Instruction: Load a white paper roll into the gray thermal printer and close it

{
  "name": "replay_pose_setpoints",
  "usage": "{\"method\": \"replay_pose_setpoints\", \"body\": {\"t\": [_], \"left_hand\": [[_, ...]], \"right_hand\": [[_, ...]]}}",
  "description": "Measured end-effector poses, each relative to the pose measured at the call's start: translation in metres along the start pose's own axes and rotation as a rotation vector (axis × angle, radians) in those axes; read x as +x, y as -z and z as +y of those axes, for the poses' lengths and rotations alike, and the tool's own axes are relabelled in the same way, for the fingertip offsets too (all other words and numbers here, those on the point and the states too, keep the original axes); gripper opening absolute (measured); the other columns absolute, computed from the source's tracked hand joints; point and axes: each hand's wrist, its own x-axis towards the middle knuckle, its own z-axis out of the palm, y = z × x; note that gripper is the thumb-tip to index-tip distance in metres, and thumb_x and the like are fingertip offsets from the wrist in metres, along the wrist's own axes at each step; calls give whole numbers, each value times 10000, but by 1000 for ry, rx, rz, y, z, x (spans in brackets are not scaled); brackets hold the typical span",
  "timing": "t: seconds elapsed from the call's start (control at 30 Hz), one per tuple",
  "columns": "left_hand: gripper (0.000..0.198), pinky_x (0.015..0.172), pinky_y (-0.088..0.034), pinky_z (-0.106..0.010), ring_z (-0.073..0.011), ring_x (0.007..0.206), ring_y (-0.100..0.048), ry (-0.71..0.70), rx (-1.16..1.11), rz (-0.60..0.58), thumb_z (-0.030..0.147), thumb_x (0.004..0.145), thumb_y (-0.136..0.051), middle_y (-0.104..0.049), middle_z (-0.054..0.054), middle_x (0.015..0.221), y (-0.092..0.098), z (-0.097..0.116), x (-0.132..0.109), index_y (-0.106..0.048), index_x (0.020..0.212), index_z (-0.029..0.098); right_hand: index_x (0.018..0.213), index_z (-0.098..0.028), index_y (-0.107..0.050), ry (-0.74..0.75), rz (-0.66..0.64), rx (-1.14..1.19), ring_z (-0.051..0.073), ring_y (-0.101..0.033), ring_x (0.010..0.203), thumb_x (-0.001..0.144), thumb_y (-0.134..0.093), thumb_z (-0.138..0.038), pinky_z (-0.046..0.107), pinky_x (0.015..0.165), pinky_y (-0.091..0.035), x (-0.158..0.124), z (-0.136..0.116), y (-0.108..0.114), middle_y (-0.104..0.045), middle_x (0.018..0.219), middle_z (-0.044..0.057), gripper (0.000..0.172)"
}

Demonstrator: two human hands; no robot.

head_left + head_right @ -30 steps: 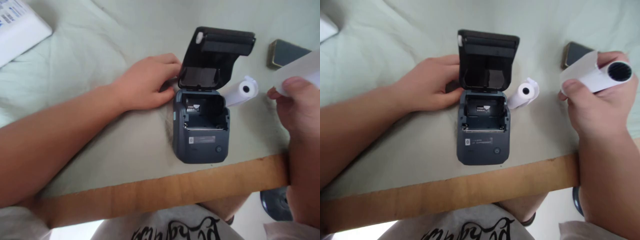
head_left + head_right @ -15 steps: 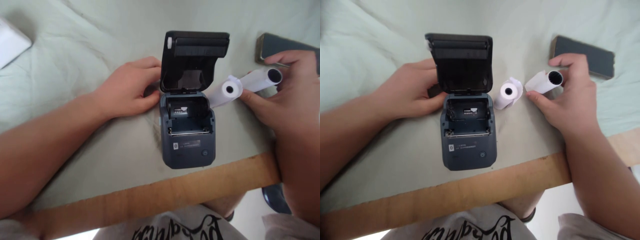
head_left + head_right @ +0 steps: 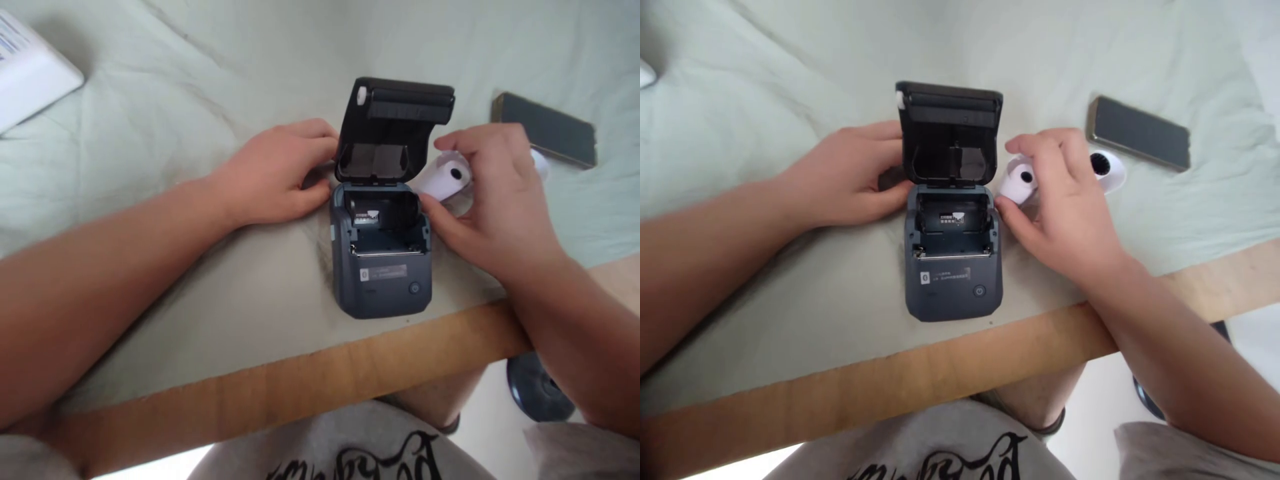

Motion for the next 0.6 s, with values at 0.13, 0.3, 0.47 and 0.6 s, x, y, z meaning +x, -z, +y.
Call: {"method": "replay_pose_setpoints", "body": {"t": [0.13,0.3,0.47,0.6], "left_hand": [[376,1183,-627,-507,-377,1367,-779,6,-15,-19,315,1025,-476,-779,-151,1533,0,4,1,-761,1255,231],[378,1162,-637,-525,-395,1392,-791,7,-20,-8,322,1011,-483,-796,-123,1524,-2,2,2,-758,1265,270],[333,1133,-642,-497,-362,1378,-784,0,-15,-9,319,1044,-494,-796,-117,1514,-2,0,0,-750,1252,275],[295,1056,-668,-520,-365,1279,-791,-94,6,44,407,1078,-543,-817,-125,1428,-10,-10,1,-768,1223,284]], "right_hand": [[1599,-264,-527,-156,87,249,285,-760,1102,1032,-744,-430,473,943,-644,-11,13,-23,-723,1316,150,630],[1553,-343,-423,-187,123,455,242,-793,1024,989,-828,-440,417,862,-635,-13,4,-23,-635,1168,46,701],[1295,-340,-501,-150,290,512,173,-710,812,1020,-855,-774,345,665,-524,-2,-3,-15,-692,1038,3,624],[1105,-263,-601,44,598,523,144,-793,869,1056,-881,-688,305,743,-629,4,-1,-23,-746,974,5,511]]}}
